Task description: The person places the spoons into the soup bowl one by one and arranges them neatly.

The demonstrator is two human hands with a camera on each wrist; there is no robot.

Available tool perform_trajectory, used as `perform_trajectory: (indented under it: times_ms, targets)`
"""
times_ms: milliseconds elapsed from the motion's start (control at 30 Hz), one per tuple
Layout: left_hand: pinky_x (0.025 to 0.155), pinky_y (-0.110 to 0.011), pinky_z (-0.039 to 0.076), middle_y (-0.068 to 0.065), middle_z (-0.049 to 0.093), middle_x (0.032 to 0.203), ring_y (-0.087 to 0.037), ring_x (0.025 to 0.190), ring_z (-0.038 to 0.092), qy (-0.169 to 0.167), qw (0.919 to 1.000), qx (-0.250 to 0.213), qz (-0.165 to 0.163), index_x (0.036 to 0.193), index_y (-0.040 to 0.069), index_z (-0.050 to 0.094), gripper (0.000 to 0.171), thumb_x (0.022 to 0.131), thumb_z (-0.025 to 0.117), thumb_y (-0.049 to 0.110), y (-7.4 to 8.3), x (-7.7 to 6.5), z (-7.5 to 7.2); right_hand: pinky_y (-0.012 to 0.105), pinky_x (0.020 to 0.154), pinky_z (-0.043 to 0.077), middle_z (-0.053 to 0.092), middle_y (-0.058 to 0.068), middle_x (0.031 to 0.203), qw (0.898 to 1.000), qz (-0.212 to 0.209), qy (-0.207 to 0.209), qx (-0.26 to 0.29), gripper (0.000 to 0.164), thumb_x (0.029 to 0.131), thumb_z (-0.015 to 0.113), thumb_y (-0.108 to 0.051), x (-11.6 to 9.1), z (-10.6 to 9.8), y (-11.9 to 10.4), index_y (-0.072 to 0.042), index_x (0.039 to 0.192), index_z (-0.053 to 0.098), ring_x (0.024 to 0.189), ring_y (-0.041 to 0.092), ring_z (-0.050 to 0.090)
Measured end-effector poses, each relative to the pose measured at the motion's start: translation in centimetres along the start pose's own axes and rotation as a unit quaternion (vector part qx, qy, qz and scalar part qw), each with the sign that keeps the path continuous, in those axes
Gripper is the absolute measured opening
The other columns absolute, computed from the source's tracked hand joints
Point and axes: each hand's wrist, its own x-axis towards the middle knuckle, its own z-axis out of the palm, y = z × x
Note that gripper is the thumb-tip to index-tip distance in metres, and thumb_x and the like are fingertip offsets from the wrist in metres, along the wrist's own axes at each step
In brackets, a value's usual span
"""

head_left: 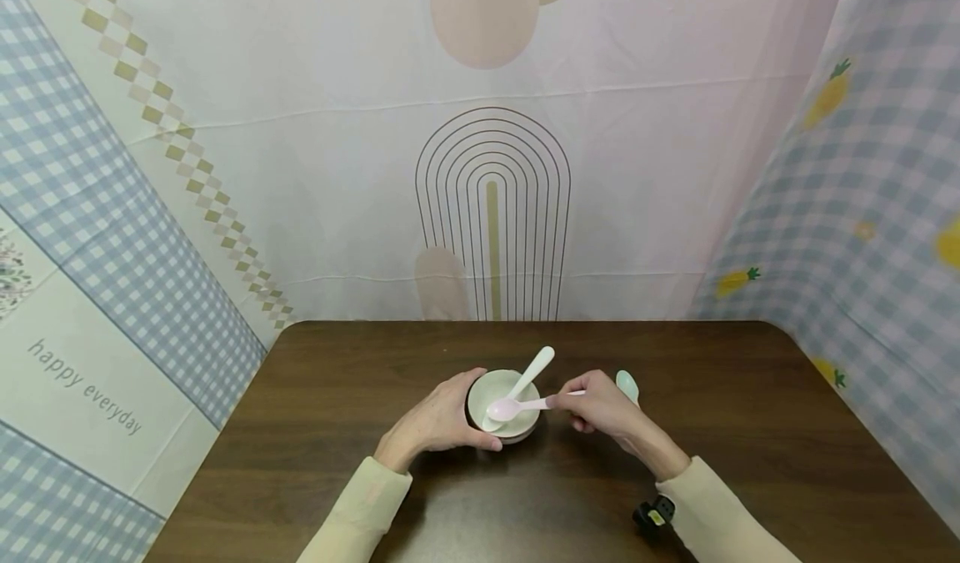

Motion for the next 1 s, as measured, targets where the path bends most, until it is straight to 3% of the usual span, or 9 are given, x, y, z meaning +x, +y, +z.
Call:
perform_trajectory:
  times_ms: [733,1000]
  targets:
    - [0.104,-0.042,0.056,-0.002,0.072,0.132,-0.019,0.118,0.068,-0.002,1.0000,0.005,-0.004,0.150,0.010,0.056,0.100,0.068,0.103,0.045,0.10,-0.09,-0.02,0.021,0.052,0.040,0.052,-0.007,0.056,1.000,-0.001,-0.025,0.001,0.027,0.094,0.079,-0.021,0.66,0.16,0.02,0.003,0.082,0.073,0.053,0.006,0.050]
    - [0.105,-0.043,0.056,-0.005,0.072,0.133,-0.021,0.119,0.069,-0.002,0.9999,0.013,0.001,0.150,0.007,0.055,0.102,0.068,0.103,0.046,0.07,-0.03,-0.02,0.020,0.051,0.040,0.052,-0.007,0.056,1.000,0.002,-0.026,0.003,0.027,0.093,0.079,-0.021,0.91,0.22,0.05,0.003,0.082,0.072,0.052,0.006,0.049]
